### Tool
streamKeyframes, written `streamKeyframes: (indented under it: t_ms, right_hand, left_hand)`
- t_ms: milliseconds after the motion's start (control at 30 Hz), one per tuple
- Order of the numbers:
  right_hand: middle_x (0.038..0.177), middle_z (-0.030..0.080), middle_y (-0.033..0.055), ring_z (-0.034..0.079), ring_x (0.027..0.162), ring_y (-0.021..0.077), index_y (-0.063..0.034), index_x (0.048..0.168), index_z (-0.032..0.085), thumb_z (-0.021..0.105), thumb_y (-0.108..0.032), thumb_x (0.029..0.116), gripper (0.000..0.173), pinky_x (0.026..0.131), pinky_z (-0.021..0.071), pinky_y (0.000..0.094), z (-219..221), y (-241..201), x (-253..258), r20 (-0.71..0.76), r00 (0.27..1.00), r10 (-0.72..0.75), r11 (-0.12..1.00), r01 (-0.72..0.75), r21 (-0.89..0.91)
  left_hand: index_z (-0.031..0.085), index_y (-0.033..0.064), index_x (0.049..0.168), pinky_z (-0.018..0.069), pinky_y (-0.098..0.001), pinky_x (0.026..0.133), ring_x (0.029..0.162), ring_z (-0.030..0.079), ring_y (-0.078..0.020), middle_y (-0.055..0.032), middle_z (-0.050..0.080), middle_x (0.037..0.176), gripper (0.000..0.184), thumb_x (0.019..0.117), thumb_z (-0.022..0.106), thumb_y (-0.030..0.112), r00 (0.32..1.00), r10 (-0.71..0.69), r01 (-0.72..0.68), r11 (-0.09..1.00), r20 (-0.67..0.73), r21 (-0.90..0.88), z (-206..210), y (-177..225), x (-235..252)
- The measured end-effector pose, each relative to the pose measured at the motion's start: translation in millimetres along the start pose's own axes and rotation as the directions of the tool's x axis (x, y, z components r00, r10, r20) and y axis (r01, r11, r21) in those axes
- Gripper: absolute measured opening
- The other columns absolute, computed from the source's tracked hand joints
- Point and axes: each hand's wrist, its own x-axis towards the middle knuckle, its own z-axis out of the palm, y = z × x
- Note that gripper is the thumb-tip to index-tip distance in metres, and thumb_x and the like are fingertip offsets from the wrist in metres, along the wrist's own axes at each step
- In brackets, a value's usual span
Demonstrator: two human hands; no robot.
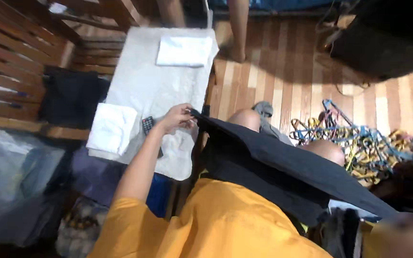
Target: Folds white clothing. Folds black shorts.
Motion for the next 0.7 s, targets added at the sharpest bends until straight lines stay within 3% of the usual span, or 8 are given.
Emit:
streamKeyframes:
  t_ms: [67,133,300,433,500,567,633,700]
  right_hand:
    - [0.107,0.069,0.0320,0.065,0.109,0.0484,0.0111,0.097,0.072,0.060,0.007,0.0891,0.015,0.102,0.0459,0.0557,5,19,-26,0.056,0.998,-0.023,1.000,0.024,-0.018]
    - [0.109,0.069,0.0314,0.063,0.109,0.0511,0.0081,0.100,0.072,0.058,0.002,0.0919,0.018,0.102,0.0441,0.0612,11,44,-38,0.059,0.997,-0.042,0.998,0.045,-0.054]
    - [0.103,0.070,0.0303,0.066,0.103,0.0481,0.0081,0.096,0.073,0.062,-0.001,0.0915,0.015,0.099,0.0475,0.0568,1,46,-42,-0.031,0.999,-0.025,0.998,0.023,-0.051]
    - [0.111,0.069,0.0290,0.063,0.110,0.0495,0.0058,0.097,0.073,0.057,-0.001,0.0949,0.017,0.101,0.0458,0.0620,17,47,-71,0.200,0.979,0.025,0.999,-0.020,-0.025]
    - [0.119,0.067,0.0285,0.060,0.117,0.0498,0.0034,0.099,0.074,0.056,0.005,0.0898,0.020,0.104,0.0446,0.0629,27,46,-77,0.320,0.945,0.060,0.998,-0.058,-0.017]
    - [0.126,0.064,0.0298,0.058,0.122,0.0475,0.0054,0.104,0.073,0.055,0.005,0.0858,0.025,0.107,0.0442,0.0590,35,35,-68,0.346,0.930,0.124,0.987,-0.152,0.053]
    - [0.131,0.062,0.0282,0.059,0.125,0.0350,0.0097,0.119,0.066,0.051,-0.001,0.0923,0.033,0.109,0.0460,0.0471,48,23,-51,0.375,0.882,0.287,0.907,-0.375,0.189]
    - [0.134,0.060,0.0236,0.061,0.119,0.0226,0.0084,0.138,0.054,0.042,-0.017,0.1067,0.042,0.102,0.0484,0.0377,73,13,-30,0.480,0.705,0.522,0.634,-0.698,0.334]
  left_hand:
    - [0.056,0.0028,0.121,0.0609,-0.0293,0.071,0.079,0.071,-0.0124,-0.0059,0.071,0.096,0.022,0.1013,0.048,-0.003,0.997,-0.075,0.075,0.997,0.036,0.003,-2,-22,-8]
    - [0.056,0.0025,0.121,0.0605,-0.0287,0.074,0.083,0.071,-0.0117,-0.0065,0.071,0.099,0.022,0.1010,0.050,-0.005,0.990,-0.137,0.137,0.990,0.034,0.021,3,-37,-7]
    - [0.056,0.0087,0.114,0.0597,-0.0248,0.075,0.083,0.068,-0.0030,0.0049,0.068,0.096,0.020,0.0994,0.050,-0.004,0.997,-0.055,0.055,0.999,-0.050,0.001,7,-38,-2]
    - [0.058,0.0076,0.116,0.0606,-0.0275,0.072,0.081,0.069,-0.0070,0.0001,0.069,0.098,0.021,0.0997,0.053,-0.004,0.997,-0.080,0.081,0.995,-0.019,0.054,-3,-56,1]
    - [0.063,0.0114,0.118,0.0625,-0.0294,0.067,0.080,0.071,-0.0105,-0.0030,0.072,0.104,0.028,0.0941,0.060,-0.003,0.997,-0.065,0.060,0.990,0.040,0.130,-19,-80,6]
    - [0.061,0.0151,0.126,0.0614,-0.0342,0.066,0.082,0.070,-0.0150,-0.0055,0.070,0.112,0.040,0.0914,0.058,-0.005,0.996,-0.091,0.089,0.970,0.000,0.226,-15,-75,4]
    - [0.056,0.0169,0.136,0.0604,-0.0446,0.077,0.094,0.072,-0.0233,-0.0095,0.069,0.123,0.042,0.0978,0.058,0.000,0.991,-0.110,0.128,0.932,-0.070,0.340,2,-57,-1]
    - [0.053,0.0115,0.142,0.0558,-0.0523,0.092,0.110,0.069,-0.0304,-0.0159,0.064,0.135,0.037,0.1055,0.052,0.012,0.990,-0.098,0.134,0.889,-0.104,0.438,33,-35,-2]
